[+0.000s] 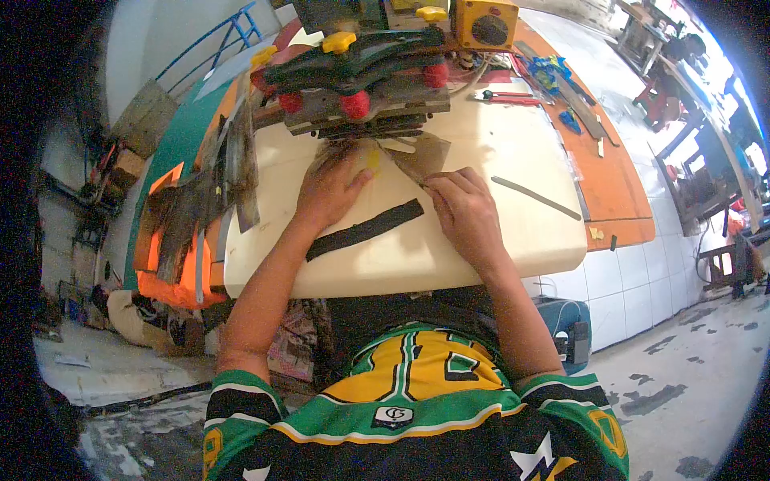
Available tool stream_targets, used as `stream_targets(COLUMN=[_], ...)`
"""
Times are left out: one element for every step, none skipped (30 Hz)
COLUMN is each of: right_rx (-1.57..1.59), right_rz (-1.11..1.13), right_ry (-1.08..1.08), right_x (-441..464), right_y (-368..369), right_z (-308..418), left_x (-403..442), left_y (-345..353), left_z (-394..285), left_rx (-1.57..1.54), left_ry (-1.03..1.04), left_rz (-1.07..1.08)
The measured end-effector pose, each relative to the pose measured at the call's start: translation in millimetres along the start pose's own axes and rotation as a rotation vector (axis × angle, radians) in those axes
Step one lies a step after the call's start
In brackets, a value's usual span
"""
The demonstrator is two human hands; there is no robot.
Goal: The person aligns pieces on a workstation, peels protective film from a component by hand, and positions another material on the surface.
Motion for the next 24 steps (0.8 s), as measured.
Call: stream_targets(right_rx=[0.001,0.007,0.013,0.013,0.011,0.010,0.010,0.010,0.010,0.009,0.019,0.029,0.029,0.035,0.040,0.041,0.029,0.016,0.016,0.010,0.003,0.003,-0.008,-0.019], right_rz=[0.001,0.002,0.003,0.004,0.002,0.001,0.001,-0.001,-0.003,-0.002,0.001,0.004,0.004,0.009,0.014,0.013,0.013,0.014,0.013,0.008,0.002,0.002,0.004,0.006], right_ry=[-0.002,0.001,0.005,0.005,0.002,-0.001,-0.001,-0.001,-0.001,-0.001,-0.001,-0.001,-0.001,0.001,0.002,0.002,-0.006,-0.013,-0.014,-0.019,-0.024,-0.025,-0.033,-0.042], right_x=[0,-1,-2,-2,-2,-2,-1,-1,-1,-1,-1,-1,-1,-1,0,0,1,2,2,2,1,1,1,1], right_y=[1,1,2,1,1,1,1,1,1,1,1,0,0,0,0,-1,-1,-2,-2,-2,-2,-2,-3,-3], right_z=[-1,-2,-3,-3,-2,-2,-2,-2,-2,-2,-1,-1,-1,-1,0,1,2,3,3,2,2,2,2,2], left_x=[0,1,1,2,0,-1,-2,-2,-2,-3,-2,-1,1,2,4,6,8,11,13,12,9,7,7,7], left_y=[0,0,0,0,-5,-10,-13,-12,-11,-11,-8,-6,-3,-1,3,5,10,13,17,14,10,6,7,7], left_z=[1,1,1,1,-2,-6,-8,-6,-4,-4,-2,-1,-1,0,1,1,3,5,7,3,0,-2,-2,-1], left_rx=[-0.007,-0.008,-0.014,-0.021,-0.021,-0.029,-0.037,-0.037,-0.134,-0.230,-0.230,-0.224,-0.217,-0.216,-0.173,-0.129,-0.128,-0.121,-0.114,-0.114,-0.090,-0.065,-0.065,-0.083], left_ry=[-0.054,-0.054,-0.069,-0.084,-0.085,-0.101,-0.118,-0.118,-0.018,0.082,0.082,0.130,0.178,0.178,0.167,0.155,0.154,0.162,0.170,0.170,0.149,0.128,0.128,0.131], left_rz=[0.027,0.026,0.041,0.057,0.057,0.100,0.143,0.142,0.121,0.099,0.099,0.078,0.058,0.058,0.055,0.051,0.050,0.024,0.000,-0.001,-0.016,-0.031,-0.031,-0.049])
Point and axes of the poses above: each hand's wrist, its own x-axis towards the middle knuckle, its own y-axis out of the palm, z = x × y, the point moved 3 cm from there along x, towards the middle knuckle, and after that the axes turned 15 degrees about -y, right-handed, at the moved point
